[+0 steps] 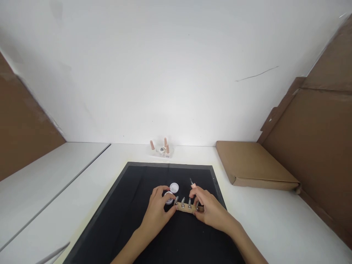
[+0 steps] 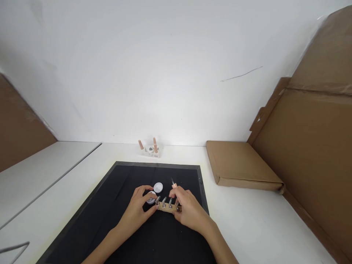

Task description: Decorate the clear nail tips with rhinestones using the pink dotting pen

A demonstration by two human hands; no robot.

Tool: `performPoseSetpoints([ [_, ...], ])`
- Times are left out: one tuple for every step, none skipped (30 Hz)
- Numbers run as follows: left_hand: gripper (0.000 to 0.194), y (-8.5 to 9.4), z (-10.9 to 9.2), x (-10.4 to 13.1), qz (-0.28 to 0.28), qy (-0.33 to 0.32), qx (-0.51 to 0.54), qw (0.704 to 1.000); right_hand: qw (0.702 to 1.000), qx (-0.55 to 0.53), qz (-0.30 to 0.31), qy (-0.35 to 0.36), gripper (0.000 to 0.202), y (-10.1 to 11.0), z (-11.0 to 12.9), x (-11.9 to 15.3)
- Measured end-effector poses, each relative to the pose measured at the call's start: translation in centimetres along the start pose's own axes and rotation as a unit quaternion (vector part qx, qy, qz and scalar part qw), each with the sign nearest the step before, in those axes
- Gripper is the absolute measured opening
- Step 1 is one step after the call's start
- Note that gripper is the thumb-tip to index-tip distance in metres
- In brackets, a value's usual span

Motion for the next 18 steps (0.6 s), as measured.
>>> performPoseSetpoints([
  [0.011, 0.00, -0.01, 0.00, 0.001, -0.003, -0.001, 1.000, 1.000, -0.002, 0.001, -0.001, 0.043, 0.03, 0.01, 0.01],
  [0.011, 0.00, -0.01, -0.01, 0.002, -0.005, -0.002, 1.000, 1.000, -0.004, 0.002, -0.001, 0.042, 0.05, 0.02, 0.01],
  [0.010, -0.01, -0.03, -0.01, 0.001, -0.007, -0.003, 1.000, 1.000, -0.005, 0.003, -0.002, 0.042, 0.06, 0.01, 0.01],
  [0.010, 0.00, -0.04, -0.01, -0.001, -0.009, -0.003, 1.000, 1.000, -0.005, 0.003, -0.002, 0.042, 0.06, 0.00, 0.00],
  [0.011, 0.00, -0.06, -0.02, -0.004, -0.010, -0.003, 1.000, 1.000, -0.004, 0.003, -0.003, 0.042, 0.06, -0.04, -0.02],
  [0.011, 0.01, -0.08, -0.02, -0.006, -0.010, -0.003, 1.000, 1.000, -0.003, 0.003, -0.004, 0.043, 0.05, -0.08, -0.03],
  [0.011, 0.01, -0.11, -0.02, -0.009, -0.010, -0.002, 1.000, 1.000, -0.003, 0.003, -0.004, 0.043, 0.04, -0.13, -0.04],
  [0.010, 0.02, -0.14, -0.03, -0.010, -0.011, -0.001, 1.000, 1.000, -0.005, 0.004, -0.003, 0.043, 0.03, -0.18, -0.04],
  [0.010, 0.02, -0.16, -0.04, -0.011, -0.012, 0.001, 1.000, 1.000, -0.008, 0.005, -0.003, 0.044, 0.02, -0.22, -0.03],
  [0.010, 0.01, -0.18, -0.05, -0.011, -0.012, 0.003, 1.000, 1.000, -0.011, 0.007, -0.002, 0.044, 0.02, -0.25, -0.01],
  [0.010, -0.01, -0.18, -0.06, -0.012, -0.012, 0.005, 1.000, 1.000, -0.014, 0.009, 0.001, 0.044, 0.03, -0.27, 0.01],
  [0.009, -0.05, -0.17, -0.06, -0.012, -0.011, 0.009, 1.000, 1.000, -0.016, 0.010, 0.004, 0.045, 0.03, -0.28, 0.03],
  [0.009, -0.10, -0.15, -0.06, -0.010, -0.009, 0.012, 1.000, 1.000, -0.015, 0.011, 0.008, 0.045, 0.03, -0.28, 0.05],
  [0.009, -0.17, -0.11, -0.06, -0.009, -0.005, 0.017, 1.000, 1.000, -0.012, 0.012, 0.011, 0.045, 0.03, -0.27, 0.06],
  [0.009, -0.25, -0.07, -0.06, -0.007, -0.003, 0.021, 1.000, 1.000, -0.008, 0.013, 0.014, 0.045, 0.02, -0.26, 0.07],
  [0.009, -0.34, -0.02, -0.05, -0.005, 0.000, 0.024, 1.000, 1.000, -0.004, 0.014, 0.016, 0.044, 0.01, -0.25, 0.06],
  [0.010, -0.42, 0.02, -0.04, -0.003, 0.001, 0.026, 1.000, 1.000, 0.000, 0.016, 0.017, 0.044, -0.01, -0.24, 0.04],
  [0.010, -0.49, 0.05, -0.03, -0.002, 0.001, 0.026, 1.000, 1.000, 0.003, 0.017, 0.019, 0.044, -0.02, -0.22, 0.02],
])
Point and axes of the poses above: each hand's wrist, its own x-axis away from the middle knuckle, its own y-axis out of the back of the hand, z = x × y, the point moved 1 cm from there along -x, towards the middle knuckle, and after that the axes turned 5 degrees about -y, right-handed, at the moved point
